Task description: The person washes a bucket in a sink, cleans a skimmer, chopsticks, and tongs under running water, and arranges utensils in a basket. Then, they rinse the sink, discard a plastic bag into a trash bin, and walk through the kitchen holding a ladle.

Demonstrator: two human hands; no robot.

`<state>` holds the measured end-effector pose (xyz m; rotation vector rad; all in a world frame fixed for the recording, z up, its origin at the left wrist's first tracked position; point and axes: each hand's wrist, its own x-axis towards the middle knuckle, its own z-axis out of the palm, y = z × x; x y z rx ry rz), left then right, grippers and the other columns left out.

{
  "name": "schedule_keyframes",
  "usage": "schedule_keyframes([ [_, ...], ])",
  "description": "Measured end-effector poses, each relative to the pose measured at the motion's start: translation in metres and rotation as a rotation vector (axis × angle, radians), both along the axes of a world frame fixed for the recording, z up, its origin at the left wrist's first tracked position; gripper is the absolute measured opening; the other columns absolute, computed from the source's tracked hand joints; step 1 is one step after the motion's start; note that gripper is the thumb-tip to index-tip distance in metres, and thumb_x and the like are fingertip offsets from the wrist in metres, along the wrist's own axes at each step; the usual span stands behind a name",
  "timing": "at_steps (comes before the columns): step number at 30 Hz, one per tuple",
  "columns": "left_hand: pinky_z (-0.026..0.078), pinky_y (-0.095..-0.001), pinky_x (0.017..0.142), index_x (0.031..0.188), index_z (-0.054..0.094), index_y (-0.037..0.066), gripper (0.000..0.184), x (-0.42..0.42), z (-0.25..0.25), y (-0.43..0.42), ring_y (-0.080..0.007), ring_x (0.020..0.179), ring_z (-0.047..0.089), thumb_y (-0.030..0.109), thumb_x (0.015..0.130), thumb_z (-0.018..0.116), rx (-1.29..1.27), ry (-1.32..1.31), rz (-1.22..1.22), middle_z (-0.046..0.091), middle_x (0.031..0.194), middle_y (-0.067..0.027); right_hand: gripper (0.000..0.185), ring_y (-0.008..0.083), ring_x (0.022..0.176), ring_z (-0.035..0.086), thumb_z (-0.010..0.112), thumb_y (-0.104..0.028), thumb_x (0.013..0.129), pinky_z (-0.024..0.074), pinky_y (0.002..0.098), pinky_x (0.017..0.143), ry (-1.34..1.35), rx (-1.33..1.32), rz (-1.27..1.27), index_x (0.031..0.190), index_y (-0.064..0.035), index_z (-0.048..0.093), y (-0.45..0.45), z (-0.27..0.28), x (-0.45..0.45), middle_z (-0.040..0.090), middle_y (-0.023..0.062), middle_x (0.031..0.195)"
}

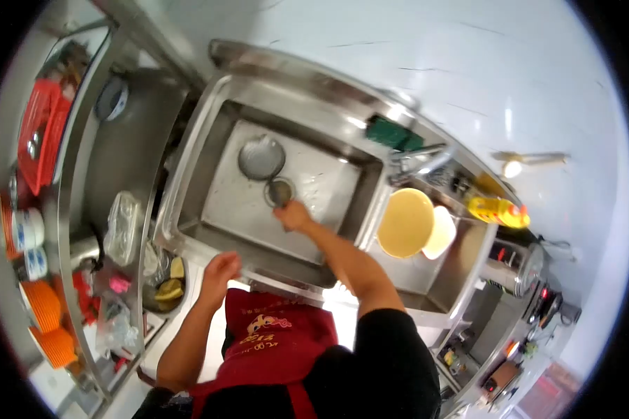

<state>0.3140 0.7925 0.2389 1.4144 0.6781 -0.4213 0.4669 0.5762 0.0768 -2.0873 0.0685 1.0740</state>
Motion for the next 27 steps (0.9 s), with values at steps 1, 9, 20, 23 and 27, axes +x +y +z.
schedule_keyframes([
  [1,0.051,-0.0279,0.075,0.109,0.057,0.001,0.029,0.023,-0.016,-0.02,-0.0186,0.087,0.061,0.017,0.086,0.065,-0.064,0.045,0.02,0.063,0.096,-0.0081,0.041,0.0247,0.053,0.062,0.06,-0.036,0.077,0.0499,0.0374,0.053,0.03,0.049,-0.173,0.083,0.0045,0.064,0.003,0.041,-0.02,0.062,0.0147,0.063],
  [9,0.053,-0.0323,0.065,0.098,0.051,-0.002,0.018,0.101,-0.025,-0.135,-0.0199,0.075,0.061,0.014,0.09,0.053,-0.364,0.215,-0.143,0.062,0.092,-0.0146,0.05,0.0265,0.074,0.061,0.053,-0.046,0.089,0.0466,0.0383,0.07,-0.074,0.23,-0.283,0.093,0.0032,0.06,-0.057,0.213,-0.096,0.062,0.0179,0.076],
  [20,0.045,-0.0242,0.05,0.116,0.048,0.004,0.021,0.087,0.034,-0.143,-0.0113,0.065,0.052,0.012,0.096,0.046,-0.497,0.383,-0.329,0.059,0.093,-0.0095,0.063,0.0381,0.13,0.038,0.06,-0.021,0.085,0.0317,0.0385,0.107,-0.85,-0.155,-0.457,0.137,0.0057,0.034,-0.239,0.135,0.019,0.038,0.0269,0.139],
  [23,0.041,-0.0238,0.047,0.113,0.048,0.005,0.02,0.089,0.027,-0.146,-0.0094,0.06,0.047,0.015,0.096,0.045,-0.401,0.287,-0.371,0.055,0.086,-0.0071,0.06,0.0401,0.131,0.033,0.053,-0.018,0.088,0.0298,0.0392,0.109,-0.728,-0.091,-0.443,0.138,0.0066,0.031,-0.226,0.141,0.027,0.034,0.0284,0.141],
  [27,0.036,-0.0235,0.043,0.104,0.048,0.005,0.018,0.103,0.035,-0.16,-0.0082,0.053,0.041,0.021,0.097,0.045,-0.274,0.196,-0.46,0.049,0.074,-0.0031,0.059,0.0431,0.13,0.034,0.053,-0.019,0.088,0.0307,0.0423,0.107,-0.809,-0.147,-0.421,0.137,0.0065,0.032,-0.203,0.126,0.025,0.035,0.0307,0.139],
])
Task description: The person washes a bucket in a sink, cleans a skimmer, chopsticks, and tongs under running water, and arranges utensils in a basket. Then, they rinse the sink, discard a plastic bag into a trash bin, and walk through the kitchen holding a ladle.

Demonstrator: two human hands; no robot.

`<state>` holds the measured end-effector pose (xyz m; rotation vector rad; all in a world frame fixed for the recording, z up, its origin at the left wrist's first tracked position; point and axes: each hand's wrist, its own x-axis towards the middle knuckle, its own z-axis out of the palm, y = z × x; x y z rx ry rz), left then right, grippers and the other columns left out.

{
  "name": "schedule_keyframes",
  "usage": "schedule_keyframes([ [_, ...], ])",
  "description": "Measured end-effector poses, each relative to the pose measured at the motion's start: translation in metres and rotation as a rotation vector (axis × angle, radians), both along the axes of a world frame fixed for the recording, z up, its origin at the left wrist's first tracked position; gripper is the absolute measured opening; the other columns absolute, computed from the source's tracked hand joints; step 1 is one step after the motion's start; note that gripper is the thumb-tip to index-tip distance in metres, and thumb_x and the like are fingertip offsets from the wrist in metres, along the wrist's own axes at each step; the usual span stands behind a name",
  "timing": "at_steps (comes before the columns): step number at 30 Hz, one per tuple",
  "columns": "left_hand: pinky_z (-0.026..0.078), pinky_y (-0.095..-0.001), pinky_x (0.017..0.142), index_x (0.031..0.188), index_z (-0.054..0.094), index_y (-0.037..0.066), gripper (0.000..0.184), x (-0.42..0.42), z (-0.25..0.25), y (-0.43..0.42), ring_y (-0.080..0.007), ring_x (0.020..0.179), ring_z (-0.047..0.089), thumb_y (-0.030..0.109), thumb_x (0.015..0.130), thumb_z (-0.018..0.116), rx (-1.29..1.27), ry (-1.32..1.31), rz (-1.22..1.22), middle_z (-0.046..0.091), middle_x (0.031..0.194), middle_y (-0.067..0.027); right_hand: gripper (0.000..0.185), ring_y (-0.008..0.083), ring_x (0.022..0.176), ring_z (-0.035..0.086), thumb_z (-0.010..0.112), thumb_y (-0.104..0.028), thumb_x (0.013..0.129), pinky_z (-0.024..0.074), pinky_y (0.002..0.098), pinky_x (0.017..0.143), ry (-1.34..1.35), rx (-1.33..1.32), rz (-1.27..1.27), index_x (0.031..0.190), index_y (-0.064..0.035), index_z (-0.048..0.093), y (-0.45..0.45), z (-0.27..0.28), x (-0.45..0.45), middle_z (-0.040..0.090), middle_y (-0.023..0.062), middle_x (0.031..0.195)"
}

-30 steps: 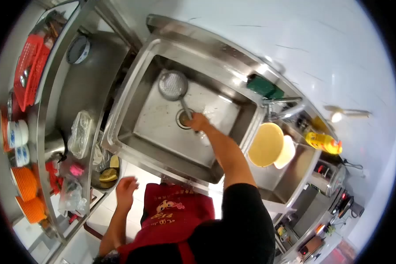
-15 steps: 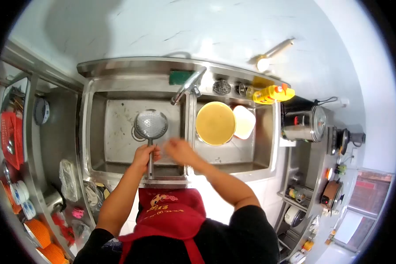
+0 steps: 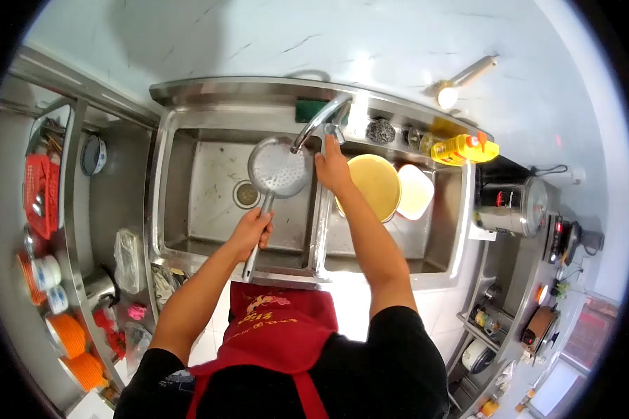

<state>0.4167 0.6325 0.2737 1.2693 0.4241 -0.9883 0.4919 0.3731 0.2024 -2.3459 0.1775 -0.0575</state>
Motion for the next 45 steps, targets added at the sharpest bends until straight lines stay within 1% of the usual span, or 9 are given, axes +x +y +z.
schedule_keyframes([
  [7,0.032,-0.0229,0.039,0.095,0.046,0.007,0.022,0.008,0.01,-0.01,-0.007,0.046,0.036,0.029,0.098,0.043,-0.057,0.093,-0.065,0.042,0.065,0.001,0.055,0.0437,0.118,0.045,0.063,-0.024,0.082,0.0374,0.0459,0.1,-0.179,-0.071,0.024,0.126,0.0038,0.043,0.054,0.046,-0.007,0.043,0.027,0.128],
  [12,0.031,-0.0231,0.038,0.088,0.043,0.01,0.024,0.011,-0.002,-0.015,-0.0071,0.046,0.034,0.031,0.097,0.044,-0.071,0.136,-0.043,0.038,0.063,0.002,0.049,0.0354,0.104,0.051,0.07,-0.033,0.075,0.042,0.0457,0.088,0.316,-0.147,-0.048,0.106,-0.0004,0.049,0.068,0.058,0.018,0.048,0.0187,0.111],
  [18,0.031,-0.0247,0.036,0.082,0.04,0.011,0.022,0.009,0.017,-0.022,-0.008,0.044,0.032,0.027,0.096,0.046,-0.015,0.174,-0.08,0.036,0.06,0.002,0.076,0.0406,0.119,0.043,0.06,-0.05,0.079,0.0374,0.0516,0.094,0.09,-0.68,0.181,0.134,-0.0015,0.04,0.097,0.037,0.023,0.044,0.0256,0.126],
  [23,0.034,-0.0281,0.034,0.08,0.04,0.008,0.024,0.004,0.014,-0.012,-0.0102,0.041,0.036,0.024,0.095,0.047,0.13,0.094,-0.154,0.039,0.06,-0.0007,0.068,0.0393,0.124,0.038,0.048,-0.055,0.086,0.0345,0.0528,0.099,-0.205,-0.599,0.215,0.13,-0.0036,0.046,0.117,-0.001,0.014,0.044,0.025,0.129],
  [25,0.036,-0.0302,0.033,0.081,0.04,0.004,0.026,0.003,0.016,-0.004,-0.0126,0.041,0.04,0.024,0.095,0.048,0.349,-0.025,-0.264,0.043,0.061,-0.0034,0.059,0.0375,0.118,0.048,0.044,-0.054,0.089,0.0415,0.0486,0.092,0.299,-0.362,0.27,0.12,-0.0039,0.051,0.112,0.008,0.034,0.049,0.0235,0.126],
  [30,0.039,-0.0328,0.036,0.087,0.043,-0.004,0.03,0.001,0.022,0.003,-0.0178,0.041,0.045,0.024,0.094,0.047,0.403,-0.131,-0.281,0.047,0.063,-0.0087,0.043,0.0385,0.09,0.062,0.043,-0.045,0.094,0.0493,0.0461,0.076,0.157,-0.154,0.173,0.099,-0.0044,0.055,0.087,-0.004,0.04,0.064,0.0218,0.09],
  [34,0.037,-0.0302,0.035,0.086,0.043,0.001,0.026,-0.008,0.006,0.013,-0.0144,0.042,0.042,0.026,0.094,0.047,0.33,-0.119,-0.226,0.045,0.063,-0.0054,0.057,0.0351,0.105,0.059,0.057,-0.045,0.084,0.0461,0.0426,0.086,0.368,0.176,0.328,0.129,-0.0129,0.045,0.051,-0.026,0.051,0.06,0.0192,0.117],
  [39,0.036,-0.0278,0.035,0.081,0.04,0.006,0.026,0.011,0.005,0.019,-0.011,0.044,0.039,0.027,0.095,0.047,0.084,-0.023,-0.255,0.04,0.062,-0.0015,0.085,0.0392,0.127,0.038,0.059,-0.066,0.072,0.0281,0.0468,0.101,0.229,-0.409,0.344,0.134,-0.0101,0.041,0.083,0.037,0.029,0.044,0.0284,0.131],
  [45,0.035,-0.0262,0.035,0.08,0.038,0.008,0.027,0.016,0.017,0.018,-0.0096,0.045,0.038,0.028,0.095,0.048,0.063,0.036,-0.333,0.039,0.063,0.0,0.068,0.0367,0.102,0.057,0.059,-0.063,0.075,0.0481,0.0447,0.083,0.203,-0.417,0.437,0.107,-0.0031,0.059,0.087,0.021,0.053,0.057,0.0247,0.103],
])
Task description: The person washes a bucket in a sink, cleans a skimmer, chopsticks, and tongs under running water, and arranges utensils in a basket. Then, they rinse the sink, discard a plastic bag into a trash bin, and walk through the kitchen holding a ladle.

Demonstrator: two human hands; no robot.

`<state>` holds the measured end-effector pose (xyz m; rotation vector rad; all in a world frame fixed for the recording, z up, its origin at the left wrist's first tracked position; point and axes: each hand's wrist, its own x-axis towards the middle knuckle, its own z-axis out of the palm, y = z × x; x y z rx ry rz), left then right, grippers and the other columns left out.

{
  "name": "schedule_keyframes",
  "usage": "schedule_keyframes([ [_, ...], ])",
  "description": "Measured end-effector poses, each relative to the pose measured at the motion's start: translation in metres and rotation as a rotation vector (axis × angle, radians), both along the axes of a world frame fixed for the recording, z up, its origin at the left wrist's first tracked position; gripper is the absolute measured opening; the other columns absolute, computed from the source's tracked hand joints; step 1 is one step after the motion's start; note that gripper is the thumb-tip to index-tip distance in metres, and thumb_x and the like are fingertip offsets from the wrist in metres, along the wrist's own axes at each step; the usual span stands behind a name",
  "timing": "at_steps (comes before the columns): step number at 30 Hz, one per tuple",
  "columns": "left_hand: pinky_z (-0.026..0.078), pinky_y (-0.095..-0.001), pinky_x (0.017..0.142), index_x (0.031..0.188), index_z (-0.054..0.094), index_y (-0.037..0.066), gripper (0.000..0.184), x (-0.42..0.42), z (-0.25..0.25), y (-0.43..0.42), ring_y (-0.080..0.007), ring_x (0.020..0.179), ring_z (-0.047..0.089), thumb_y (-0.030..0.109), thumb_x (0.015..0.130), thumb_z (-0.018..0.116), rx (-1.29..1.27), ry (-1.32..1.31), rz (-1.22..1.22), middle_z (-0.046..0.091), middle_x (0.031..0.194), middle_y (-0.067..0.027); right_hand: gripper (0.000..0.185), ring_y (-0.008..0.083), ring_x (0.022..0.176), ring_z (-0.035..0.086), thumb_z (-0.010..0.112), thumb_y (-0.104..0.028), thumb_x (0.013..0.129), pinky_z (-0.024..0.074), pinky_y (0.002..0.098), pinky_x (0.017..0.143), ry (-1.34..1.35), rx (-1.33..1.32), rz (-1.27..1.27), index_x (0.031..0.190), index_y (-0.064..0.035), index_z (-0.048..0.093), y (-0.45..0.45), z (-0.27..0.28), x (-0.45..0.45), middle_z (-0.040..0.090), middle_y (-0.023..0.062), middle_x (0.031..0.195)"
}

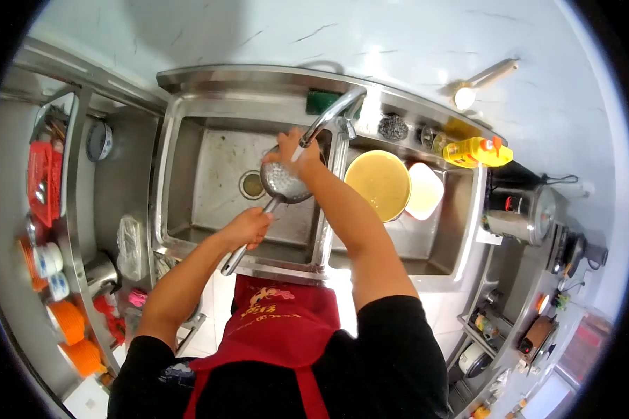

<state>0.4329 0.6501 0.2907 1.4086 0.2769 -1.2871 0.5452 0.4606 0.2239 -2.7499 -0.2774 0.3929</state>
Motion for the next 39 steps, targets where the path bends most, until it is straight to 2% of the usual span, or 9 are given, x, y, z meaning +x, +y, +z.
schedule_keyframes([
  [4,0.031,-0.0243,0.034,0.079,0.036,0.013,0.026,-0.004,0.003,-0.003,-0.0058,0.042,0.03,0.028,0.095,0.048,-0.002,0.09,-0.003,0.032,0.057,0.005,0.06,0.038,0.088,0.062,0.057,-0.055,0.083,0.0501,0.0436,0.08,0.014,0.06,0.108,0.105,0.0008,0.06,-0.03,-0.049,0.013,0.059,0.0254,0.095],
  [9,0.031,-0.0245,0.034,0.077,0.036,0.013,0.03,-0.005,-0.014,0.014,-0.0061,0.041,0.031,0.032,0.096,0.049,-0.1,0.137,0.061,0.032,0.057,0.0048,0.029,0.0291,0.083,0.066,0.049,-0.025,0.091,0.0578,0.0422,0.072,0.887,0.779,-0.549,0.111,-0.0057,0.057,-0.09,0.018,0.002,0.062,0.0131,0.097],
  [16,0.037,-0.0293,0.036,0.085,0.043,0.008,0.03,0.019,-0.012,-0.019,-0.0121,0.042,0.04,0.035,0.095,0.05,0.048,0.123,-0.02,0.039,0.058,-0.0009,0.037,0.0109,0.073,0.052,0.051,-0.03,0.092,0.0427,0.0293,0.071,0.31,1.431,-0.879,0.121,-0.0089,0.058,-0.023,-0.008,-0.034,0.061,0.0014,0.093],
  [21,0.04,-0.0315,0.037,0.087,0.046,0.004,0.031,0.008,-0.018,-0.043,-0.0146,0.042,0.044,0.034,0.096,0.047,0.147,-0.253,-0.062,0.045,0.062,-0.0042,0.059,0.0378,0.116,0.047,0.047,-0.036,0.092,0.0362,0.0372,0.098,-0.259,0.598,-0.647,0.132,0.0063,0.042,0.021,0.006,-0.064,0.053,0.0251,0.117],
  [24,0.039,-0.0313,0.036,0.092,0.05,0.001,0.031,0.004,-0.011,-0.043,-0.0142,0.04,0.044,0.032,0.097,0.044,0.229,-0.361,-0.035,0.047,0.062,-0.004,0.061,0.0346,0.124,0.044,0.047,-0.039,0.092,0.0326,0.034,0.103,-0.227,0.635,-0.498,0.134,0.0055,0.04,0.013,-0.003,-0.051,0.05,0.025,0.126],
  [25,0.038,-0.0307,0.035,0.096,0.053,0.001,0.032,0.0,-0.011,-0.039,-0.0136,0.039,0.043,0.031,0.098,0.043,0.221,-0.329,-0.03,0.047,0.062,-0.0037,0.062,0.0284,0.123,0.045,0.049,-0.043,0.093,0.0328,0.0329,0.103,-0.007,1.1,-0.641,0.132,0.0045,0.043,0.006,0.0,-0.038,0.05,0.0208,0.13],
  [28,0.034,-0.0285,0.033,0.102,0.055,0.001,0.033,0.003,-0.003,-0.023,-0.0109,0.039,0.041,0.031,0.099,0.042,0.096,-0.242,-0.055,0.048,0.061,-0.0025,0.064,0.0218,0.12,0.047,0.053,-0.047,0.091,0.0327,0.0312,0.102,0.307,1.133,-0.66,0.13,0.0036,0.046,-0.021,-0.017,-0.016,0.052,0.0157,0.129],
  [33,0.039,-0.0265,0.039,0.099,0.057,0.0,0.033,0.02,-0.012,0.0,-0.0108,0.043,0.046,0.031,0.098,0.044,0.043,-0.237,-0.137,0.052,0.062,-0.0035,0.06,0.0233,0.082,0.062,0.065,-0.053,0.079,0.0482,0.0363,0.073,0.208,0.685,-0.933,0.093,0.0048,0.067,-0.044,-0.007,-0.022,0.066,0.017,0.087],
  [39,0.045,-0.0249,0.051,0.091,0.059,0.0,0.037,0.087,-0.02,-0.039,-0.0113,0.054,0.054,0.036,0.095,0.051,0.054,-0.44,-0.239,0.057,0.066,-0.0048,0.061,0.022,0.078,0.061,0.066,-0.049,0.081,0.0489,0.0356,0.071,0.068,0.743,-1.227,0.093,0.01,0.065,-0.092,0.003,-0.04,0.066,0.0158,0.088],
])
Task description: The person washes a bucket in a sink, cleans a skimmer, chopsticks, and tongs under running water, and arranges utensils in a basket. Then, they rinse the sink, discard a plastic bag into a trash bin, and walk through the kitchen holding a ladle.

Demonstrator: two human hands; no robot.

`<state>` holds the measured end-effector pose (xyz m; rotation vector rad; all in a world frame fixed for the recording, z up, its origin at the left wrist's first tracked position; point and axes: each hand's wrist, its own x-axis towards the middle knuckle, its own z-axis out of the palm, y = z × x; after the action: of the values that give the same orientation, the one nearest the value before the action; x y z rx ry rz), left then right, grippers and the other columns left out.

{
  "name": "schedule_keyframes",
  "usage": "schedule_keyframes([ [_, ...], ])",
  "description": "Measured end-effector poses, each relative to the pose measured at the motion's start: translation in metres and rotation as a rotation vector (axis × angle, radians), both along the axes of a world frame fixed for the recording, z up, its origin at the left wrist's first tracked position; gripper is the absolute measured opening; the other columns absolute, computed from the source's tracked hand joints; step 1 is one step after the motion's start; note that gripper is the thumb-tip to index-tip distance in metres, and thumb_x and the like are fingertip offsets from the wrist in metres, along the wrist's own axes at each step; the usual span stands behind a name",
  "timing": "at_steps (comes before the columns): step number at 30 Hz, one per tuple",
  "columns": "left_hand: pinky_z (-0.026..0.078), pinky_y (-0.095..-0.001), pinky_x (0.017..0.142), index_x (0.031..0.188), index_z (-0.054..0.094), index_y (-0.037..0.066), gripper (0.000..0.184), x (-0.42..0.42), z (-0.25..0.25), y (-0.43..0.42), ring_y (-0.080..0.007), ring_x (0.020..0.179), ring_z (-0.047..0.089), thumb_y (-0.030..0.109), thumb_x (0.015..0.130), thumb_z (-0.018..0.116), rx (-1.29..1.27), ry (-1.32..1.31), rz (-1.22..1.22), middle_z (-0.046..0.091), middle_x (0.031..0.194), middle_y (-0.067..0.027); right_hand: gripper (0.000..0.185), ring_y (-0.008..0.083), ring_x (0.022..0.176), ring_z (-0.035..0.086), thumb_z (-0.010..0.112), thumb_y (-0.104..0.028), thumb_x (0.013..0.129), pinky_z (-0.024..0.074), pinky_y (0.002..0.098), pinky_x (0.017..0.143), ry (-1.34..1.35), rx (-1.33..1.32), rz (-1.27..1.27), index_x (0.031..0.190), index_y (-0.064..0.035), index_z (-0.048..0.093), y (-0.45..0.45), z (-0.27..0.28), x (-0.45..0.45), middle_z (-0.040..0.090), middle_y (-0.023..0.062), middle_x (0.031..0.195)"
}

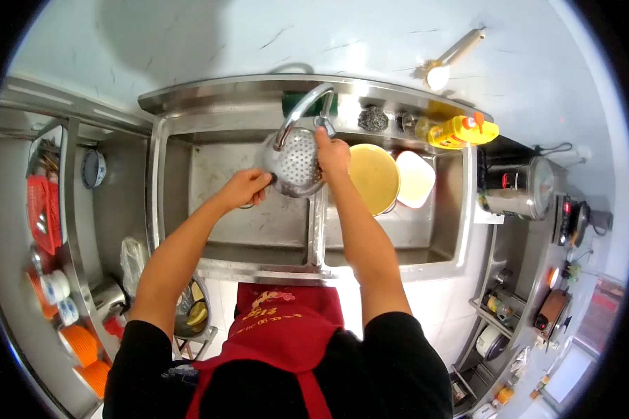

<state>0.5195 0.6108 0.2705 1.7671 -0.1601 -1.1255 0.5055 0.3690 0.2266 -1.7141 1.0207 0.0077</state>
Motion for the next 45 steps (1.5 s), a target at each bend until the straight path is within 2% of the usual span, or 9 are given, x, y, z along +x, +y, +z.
schedule_keyframes([
  [8,0.042,-0.03,0.052,0.079,0.061,0.001,0.043,0.047,-0.022,-0.028,-0.0138,0.056,0.055,0.042,0.091,0.056,-0.139,-0.202,-0.169,0.058,0.064,-0.0057,0.053,0.0207,0.077,0.06,0.063,-0.039,0.089,0.0511,0.0354,0.069,-0.251,0.249,-0.306,0.1,0.0136,0.06,-0.057,0.018,-0.038,0.064,0.0153,0.09],
  [10,0.042,-0.034,0.053,0.075,0.06,0.001,0.051,0.057,-0.025,-0.014,-0.0163,0.056,0.052,0.049,0.09,0.053,0.11,-0.544,-0.363,0.054,0.061,-0.0072,0.055,0.0214,0.074,0.058,0.062,-0.042,0.088,0.0491,0.0355,0.068,-0.282,0.275,-0.332,0.096,0.0124,0.061,-0.082,0.006,-0.047,0.064,0.0157,0.087],
  [16,0.041,-0.0314,0.052,0.071,0.06,0.001,0.048,0.048,0.014,0.027,-0.0147,0.054,0.048,0.045,0.09,0.055,0.382,-0.39,-0.434,0.053,0.06,-0.0065,0.061,0.0216,0.067,0.052,0.058,-0.051,0.087,0.0433,0.0395,0.063,-0.128,-0.016,-0.241,0.08,0.0091,0.062,-0.05,-0.021,-0.051,0.061,0.0152,0.076],
  [21,0.041,-0.0303,0.051,0.081,0.062,0.001,0.043,0.024,0.022,0.096,-0.0126,0.053,0.05,0.042,0.089,0.056,0.294,-0.211,-0.228,0.055,0.062,-0.0046,0.038,0.0211,0.075,0.057,0.056,-0.033,0.089,0.045,0.0353,0.071,-0.209,0.096,-0.034,0.09,0.0049,0.064,0.025,-0.032,-0.03,0.064,0.0136,0.081],
  [25,0.043,-0.0334,0.054,0.088,0.062,0.001,0.038,0.002,0.059,0.124,-0.0183,0.057,0.056,0.039,0.089,0.057,0.503,-0.421,-0.162,0.057,0.064,-0.0078,0.048,0.0275,0.095,0.058,0.057,-0.039,0.088,0.0443,0.036,0.082,-0.109,0.486,0.128,0.104,0.0063,0.058,0.024,-0.051,-0.004,0.062,0.0194,0.099],
  [30,0.046,-0.0436,0.068,0.098,0.059,0.005,0.027,-0.02,0.089,0.138,-0.0347,0.081,0.061,0.03,0.087,0.058,0.731,-0.627,-0.296,0.062,0.085,-0.0164,0.064,0.0376,0.114,0.051,0.05,-0.041,0.09,0.0402,0.0464,0.1,-0.297,1.442,-0.444,0.124,0.0113,0.033,-0.023,-0.041,0.029,0.049,0.0239,0.124],
  [34,0.048,-0.0466,0.071,0.1,0.055,0.005,0.019,-0.036,0.105,0.151,-0.0356,0.087,0.06,0.018,0.086,0.058,0.758,-0.959,-0.403,0.058,0.095,-0.0159,0.059,0.0362,0.117,0.049,0.049,-0.038,0.09,0.0385,0.0472,0.102,-0.427,1.538,-0.659,0.12,0.0106,0.037,-0.034,-0.023,0.03,0.05,0.0241,0.122],
  [41,0.051,-0.0438,0.068,0.1,0.052,0.004,0.023,-0.085,0.149,0.15,-0.0347,0.081,0.061,0.021,0.087,0.058,0.953,-1.03,-0.253,0.056,0.088,-0.0156,0.019,0.026,0.086,0.059,0.056,-0.027,0.088,0.0497,0.0361,0.077,-0.371,1.197,-0.278,0.088,-0.0083,0.055,-0.027,-0.048,-0.042,0.062,0.0118,0.092],
  [45,0.05,-0.0474,0.07,0.11,0.05,0.003,0.029,-0.112,0.097,0.172,-0.038,0.082,0.061,0.026,0.093,0.049,0.917,-0.711,-0.211,0.058,0.095,-0.019,0.018,0.0207,0.073,0.057,0.056,-0.026,0.087,0.0488,0.0325,0.067,-0.284,1.121,-0.171,0.079,-0.0103,0.055,-0.028,-0.047,-0.095,0.061,0.0077,0.08],
])
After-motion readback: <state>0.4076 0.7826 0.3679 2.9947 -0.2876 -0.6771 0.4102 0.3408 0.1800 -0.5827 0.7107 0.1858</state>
